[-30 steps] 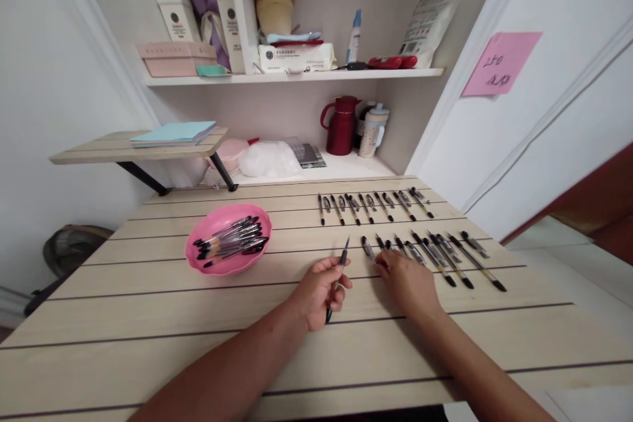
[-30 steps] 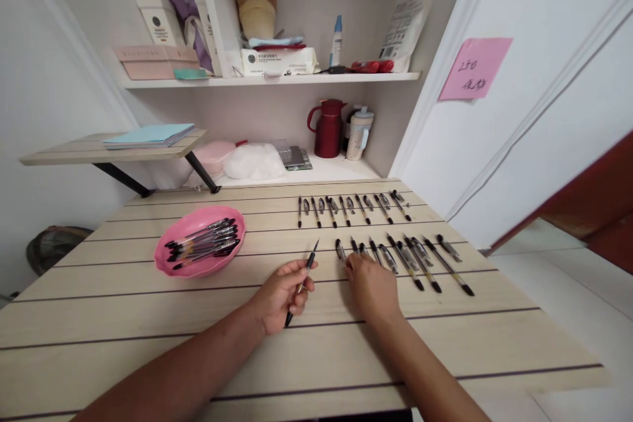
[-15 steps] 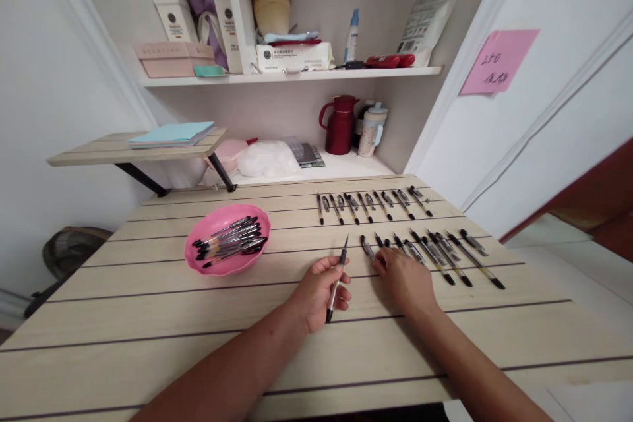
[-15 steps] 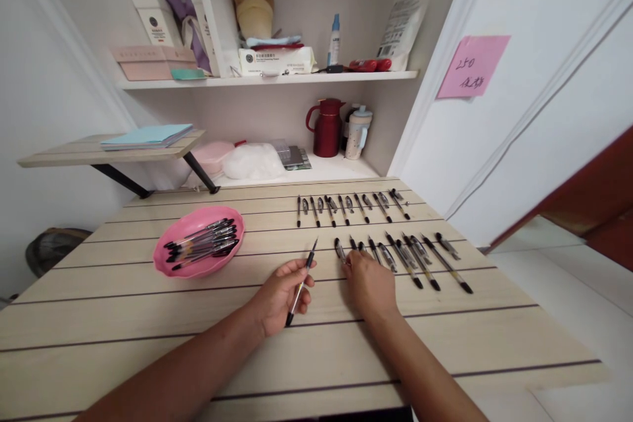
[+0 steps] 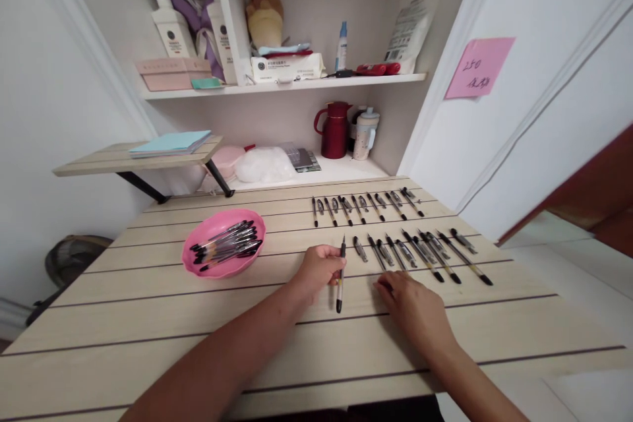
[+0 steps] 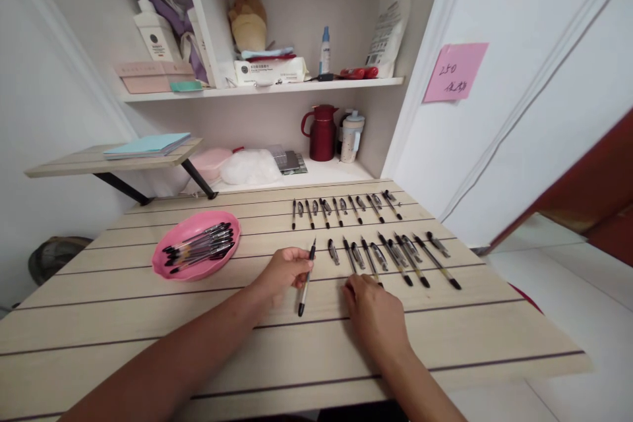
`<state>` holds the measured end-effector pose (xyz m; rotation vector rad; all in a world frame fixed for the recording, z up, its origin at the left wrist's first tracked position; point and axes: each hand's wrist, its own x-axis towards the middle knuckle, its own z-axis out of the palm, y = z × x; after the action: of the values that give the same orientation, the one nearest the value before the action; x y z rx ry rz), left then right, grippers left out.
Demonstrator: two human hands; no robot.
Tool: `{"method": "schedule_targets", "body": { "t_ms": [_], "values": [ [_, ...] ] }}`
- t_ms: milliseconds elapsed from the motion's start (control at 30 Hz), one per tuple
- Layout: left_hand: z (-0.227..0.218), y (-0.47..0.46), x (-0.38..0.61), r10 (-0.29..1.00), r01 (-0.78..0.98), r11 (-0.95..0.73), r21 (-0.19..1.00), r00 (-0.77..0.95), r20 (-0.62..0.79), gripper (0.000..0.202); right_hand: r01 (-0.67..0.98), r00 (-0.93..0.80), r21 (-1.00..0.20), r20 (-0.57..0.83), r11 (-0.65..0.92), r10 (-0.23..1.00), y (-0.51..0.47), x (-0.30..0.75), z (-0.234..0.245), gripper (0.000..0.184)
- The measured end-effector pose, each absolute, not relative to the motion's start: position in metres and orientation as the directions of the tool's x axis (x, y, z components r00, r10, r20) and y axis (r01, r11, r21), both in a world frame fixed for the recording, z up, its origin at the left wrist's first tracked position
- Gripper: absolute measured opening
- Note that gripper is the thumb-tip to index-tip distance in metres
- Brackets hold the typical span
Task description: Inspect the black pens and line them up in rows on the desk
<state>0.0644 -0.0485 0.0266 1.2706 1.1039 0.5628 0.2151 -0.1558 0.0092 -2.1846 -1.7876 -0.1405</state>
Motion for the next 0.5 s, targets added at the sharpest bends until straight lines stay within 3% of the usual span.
{"method": "schedule_targets", "body": {
  "t_ms": [233, 500],
  "values": [
    [0.017, -0.026, 0.099, 0.88, 0.453, 0.167, 0.876, 0.332, -0.34, 0.024, 0.973, 0.173, -0.203, 0.345, -0.106, 0.923, -0.168, 0.203, -0.005, 0.025],
    [0.019, -0.019, 0.112, 0.923, 0.533, 0.042, 0.845, 0.303, -0.237, 0.027, 0.969, 0.173, -0.23, 0.354, -0.094, 0.919, -0.168, 0.203, -0.007, 0.029]
  ]
}}
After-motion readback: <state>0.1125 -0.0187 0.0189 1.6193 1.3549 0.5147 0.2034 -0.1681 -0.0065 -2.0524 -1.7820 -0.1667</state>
